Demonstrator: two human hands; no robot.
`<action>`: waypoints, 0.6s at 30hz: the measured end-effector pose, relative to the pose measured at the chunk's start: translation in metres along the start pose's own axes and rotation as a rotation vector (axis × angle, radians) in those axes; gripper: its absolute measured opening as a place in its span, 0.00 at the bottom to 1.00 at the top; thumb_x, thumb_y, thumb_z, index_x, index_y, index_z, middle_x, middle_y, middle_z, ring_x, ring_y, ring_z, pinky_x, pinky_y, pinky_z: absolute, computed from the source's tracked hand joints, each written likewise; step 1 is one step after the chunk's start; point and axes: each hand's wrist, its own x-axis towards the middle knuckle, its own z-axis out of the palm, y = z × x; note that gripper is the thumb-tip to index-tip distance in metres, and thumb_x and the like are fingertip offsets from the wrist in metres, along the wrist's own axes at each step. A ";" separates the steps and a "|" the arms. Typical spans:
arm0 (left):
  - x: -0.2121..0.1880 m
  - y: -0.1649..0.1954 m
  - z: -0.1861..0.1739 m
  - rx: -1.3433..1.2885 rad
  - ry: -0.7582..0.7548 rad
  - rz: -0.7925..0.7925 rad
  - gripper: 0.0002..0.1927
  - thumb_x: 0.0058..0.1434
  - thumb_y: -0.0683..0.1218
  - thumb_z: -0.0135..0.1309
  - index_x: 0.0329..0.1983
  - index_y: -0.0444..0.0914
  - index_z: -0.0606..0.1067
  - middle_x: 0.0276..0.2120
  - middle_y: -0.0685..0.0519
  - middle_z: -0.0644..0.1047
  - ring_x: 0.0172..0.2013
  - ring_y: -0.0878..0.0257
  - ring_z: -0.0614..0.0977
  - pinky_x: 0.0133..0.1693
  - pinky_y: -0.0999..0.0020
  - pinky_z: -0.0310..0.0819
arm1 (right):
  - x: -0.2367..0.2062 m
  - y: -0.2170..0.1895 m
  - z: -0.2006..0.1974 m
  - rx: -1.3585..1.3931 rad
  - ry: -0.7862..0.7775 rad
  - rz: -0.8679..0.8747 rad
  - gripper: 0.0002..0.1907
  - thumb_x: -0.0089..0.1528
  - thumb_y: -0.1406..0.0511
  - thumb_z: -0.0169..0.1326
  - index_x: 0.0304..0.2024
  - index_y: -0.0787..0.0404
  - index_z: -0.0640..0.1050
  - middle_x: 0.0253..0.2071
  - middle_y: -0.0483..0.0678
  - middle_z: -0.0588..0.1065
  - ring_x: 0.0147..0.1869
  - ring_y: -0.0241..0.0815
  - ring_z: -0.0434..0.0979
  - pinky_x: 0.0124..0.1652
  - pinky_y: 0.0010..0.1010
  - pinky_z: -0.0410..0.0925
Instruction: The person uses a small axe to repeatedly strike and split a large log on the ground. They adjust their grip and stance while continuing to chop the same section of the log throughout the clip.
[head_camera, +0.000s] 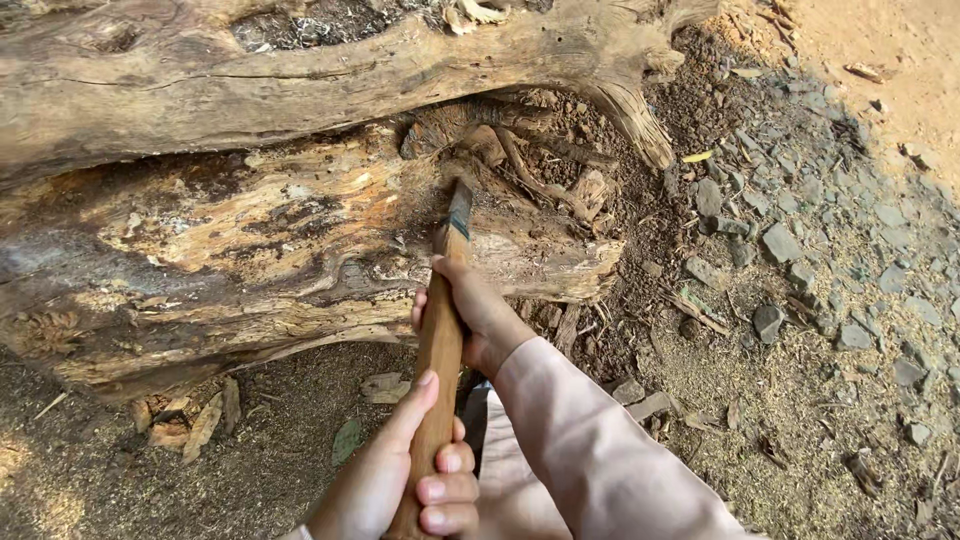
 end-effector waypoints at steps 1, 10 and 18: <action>-0.003 0.002 -0.003 -0.005 0.002 -0.009 0.27 0.57 0.68 0.55 0.36 0.43 0.63 0.19 0.56 0.65 0.13 0.69 0.62 0.15 0.73 0.57 | 0.005 -0.003 0.007 -0.032 0.048 0.004 0.13 0.72 0.56 0.45 0.42 0.57 0.62 0.25 0.46 0.70 0.24 0.40 0.71 0.26 0.29 0.72; -0.027 -0.018 0.030 -0.182 -0.132 -0.025 0.28 0.55 0.70 0.54 0.29 0.42 0.66 0.17 0.54 0.64 0.12 0.66 0.64 0.14 0.71 0.57 | 0.001 -0.009 0.020 -0.375 0.130 -0.076 0.17 0.71 0.52 0.42 0.43 0.60 0.66 0.22 0.46 0.70 0.21 0.38 0.69 0.22 0.31 0.71; 0.043 0.004 0.023 -0.347 -0.128 0.091 0.28 0.60 0.66 0.59 0.30 0.40 0.64 0.19 0.58 0.65 0.14 0.71 0.67 0.16 0.76 0.62 | 0.042 -0.064 0.016 -0.528 0.068 -0.023 0.16 0.71 0.52 0.42 0.41 0.57 0.65 0.22 0.43 0.69 0.20 0.37 0.67 0.23 0.33 0.69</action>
